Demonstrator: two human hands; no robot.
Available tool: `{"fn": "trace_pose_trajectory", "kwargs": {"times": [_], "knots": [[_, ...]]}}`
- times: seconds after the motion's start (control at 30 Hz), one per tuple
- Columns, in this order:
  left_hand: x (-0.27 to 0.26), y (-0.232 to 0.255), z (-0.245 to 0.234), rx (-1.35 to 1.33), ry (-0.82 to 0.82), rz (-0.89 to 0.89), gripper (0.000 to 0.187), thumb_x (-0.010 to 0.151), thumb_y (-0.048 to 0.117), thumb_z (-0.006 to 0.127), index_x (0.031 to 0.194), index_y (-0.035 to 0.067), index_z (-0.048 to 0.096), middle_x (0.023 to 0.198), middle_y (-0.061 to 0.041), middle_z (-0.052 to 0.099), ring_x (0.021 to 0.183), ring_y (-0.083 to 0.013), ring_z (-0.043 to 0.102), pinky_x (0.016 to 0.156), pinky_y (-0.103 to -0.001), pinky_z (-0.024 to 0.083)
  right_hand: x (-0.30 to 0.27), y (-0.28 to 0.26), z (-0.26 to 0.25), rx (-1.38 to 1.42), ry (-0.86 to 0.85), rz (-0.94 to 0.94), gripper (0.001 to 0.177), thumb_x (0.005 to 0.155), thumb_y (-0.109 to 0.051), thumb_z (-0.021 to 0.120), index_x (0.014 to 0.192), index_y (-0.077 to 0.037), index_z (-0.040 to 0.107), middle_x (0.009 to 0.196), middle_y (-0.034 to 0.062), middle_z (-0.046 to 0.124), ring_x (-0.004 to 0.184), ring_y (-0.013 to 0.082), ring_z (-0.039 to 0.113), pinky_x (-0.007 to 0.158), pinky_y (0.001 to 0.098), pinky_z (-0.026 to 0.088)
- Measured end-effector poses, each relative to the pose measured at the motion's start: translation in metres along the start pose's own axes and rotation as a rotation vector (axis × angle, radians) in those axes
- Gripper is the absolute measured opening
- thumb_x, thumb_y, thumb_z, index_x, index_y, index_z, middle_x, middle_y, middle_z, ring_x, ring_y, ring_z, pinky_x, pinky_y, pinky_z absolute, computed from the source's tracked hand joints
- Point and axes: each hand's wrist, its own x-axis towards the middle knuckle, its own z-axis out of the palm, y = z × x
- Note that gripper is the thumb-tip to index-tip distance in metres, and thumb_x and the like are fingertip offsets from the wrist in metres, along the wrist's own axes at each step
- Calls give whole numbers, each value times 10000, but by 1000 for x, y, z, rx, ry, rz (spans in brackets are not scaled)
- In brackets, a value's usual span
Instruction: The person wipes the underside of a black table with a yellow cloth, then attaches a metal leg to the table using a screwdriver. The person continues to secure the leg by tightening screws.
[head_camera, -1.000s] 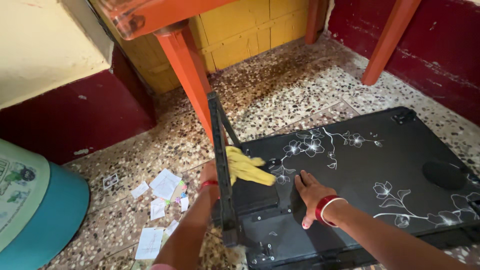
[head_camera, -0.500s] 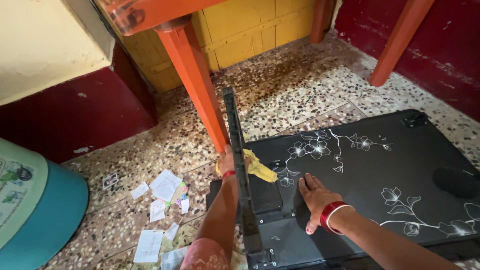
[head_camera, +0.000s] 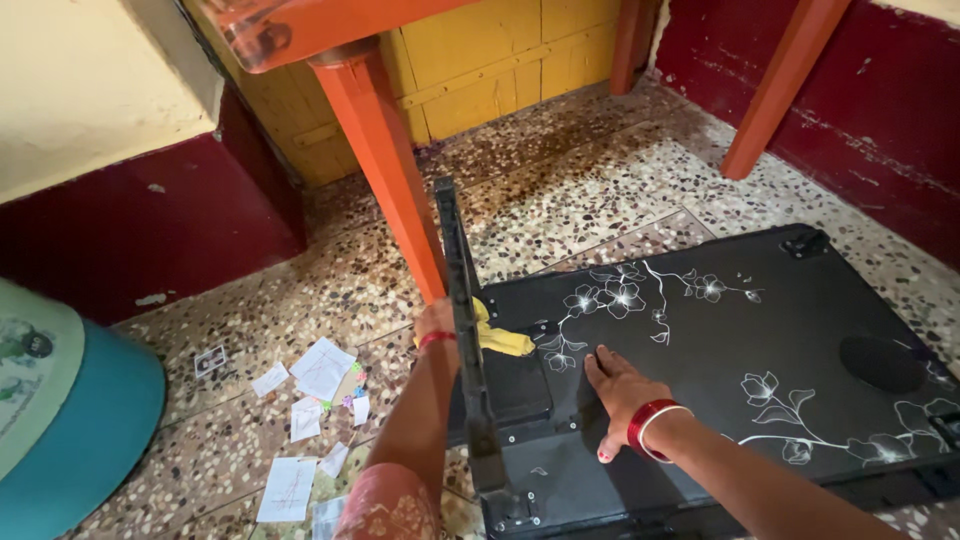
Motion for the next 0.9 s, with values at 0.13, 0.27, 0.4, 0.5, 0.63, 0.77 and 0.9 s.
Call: {"fn": "trace_pose_trajectory", "kwargs": {"times": [0.13, 0.27, 0.4, 0.5, 0.63, 0.77, 0.9], "knots": [[-1, -4, -14, -91, 71, -55, 452, 965, 459, 542, 1209, 120, 717, 1203, -218, 706, 1156, -393, 665, 949, -513, 540, -2, -1, -1, 23, 3, 19, 1397, 612, -374, 993, 1636, -214, 56, 1737, 14, -1, 1597, 183, 78, 1244, 371, 322], [0, -18, -32, -274, 104, -99, 508, 809, 468, 699, 1215, 162, 702, 1215, -184, 730, 1154, -334, 703, 968, -468, 556, -3, 1, 0, 11, 10, 10, 1404, 610, -389, 998, 1633, -210, 53, 1733, 15, 4, 1597, 180, 72, 1256, 367, 299], [-12, -18, -29, -44, -13, 206, 499, 795, 412, 762, 1195, 122, 690, 1171, -196, 708, 1119, -351, 685, 944, -459, 549, -2, 2, 0, 5, 26, 3, 1404, 596, -387, 1002, 1631, -196, 72, 1732, 29, 17, 1595, 193, 84, 1254, 365, 303], [-41, -6, -17, -49, -109, 397, 488, 763, 354, 807, 1178, 122, 697, 1143, -179, 699, 1100, -350, 676, 937, -452, 540, 0, 1, 1, 10, 33, 5, 1396, 583, -373, 1006, 1627, -184, 99, 1730, 38, 38, 1598, 196, 91, 1244, 363, 320], [-74, 12, -39, 17, -254, 553, 489, 719, 277, 867, 1155, 123, 705, 1107, -156, 687, 1074, -348, 664, 927, -442, 528, 0, 2, 1, 8, 43, -16, 1392, 578, -380, 1012, 1623, -180, 115, 1723, 57, 53, 1593, 209, 104, 1243, 364, 317], [-101, 24, -56, 7, -134, 614, 502, 714, 189, 855, 1190, 141, 704, 1119, -160, 659, 1078, -373, 638, 925, -453, 512, 1, 4, 7, 53, 83, -17, 1371, 563, -355, 1015, 1617, -197, 152, 1718, 39, 90, 1588, 217, 127, 1246, 364, 314], [-135, 12, -50, -129, 79, 865, 400, 797, 84, 675, 1196, 113, 688, 1182, -142, 679, 1140, -366, 647, 962, -435, 539, -3, 10, 18, 97, 133, -4, 1293, 585, -366, 995, 1604, -227, 212, 1712, 28, 140, 1580, 250, 171, 1246, 386, 319]]}}
